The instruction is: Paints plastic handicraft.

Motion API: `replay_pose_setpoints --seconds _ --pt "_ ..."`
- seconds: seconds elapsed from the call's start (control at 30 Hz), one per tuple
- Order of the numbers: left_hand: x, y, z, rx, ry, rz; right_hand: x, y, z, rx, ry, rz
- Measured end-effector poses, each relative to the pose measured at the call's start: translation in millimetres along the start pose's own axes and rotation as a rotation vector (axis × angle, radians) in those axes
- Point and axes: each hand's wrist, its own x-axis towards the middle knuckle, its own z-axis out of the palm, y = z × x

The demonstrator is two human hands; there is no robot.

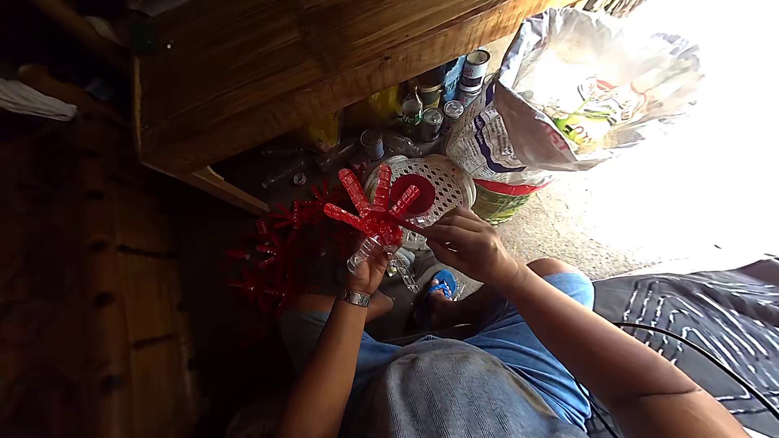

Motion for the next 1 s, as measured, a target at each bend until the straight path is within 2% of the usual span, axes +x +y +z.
replay_pose_setpoints --seconds 0.3,0.5,1.0 --pt "-2.2 0.8 -2.2 -0.007 -0.075 0.013 0.7 -6.1 -3.1 -0.008 0.005 -0.013" --pt "-5.3 4.2 1.9 0.022 -0.012 -0.005 3.4 -11.3 -6.9 -0.017 0.028 -0.047" --pt "-5.7 6.7 7.5 0.096 -0.03 0.008 -3.9 -18.5 -14.1 -0.07 0.007 -0.026"
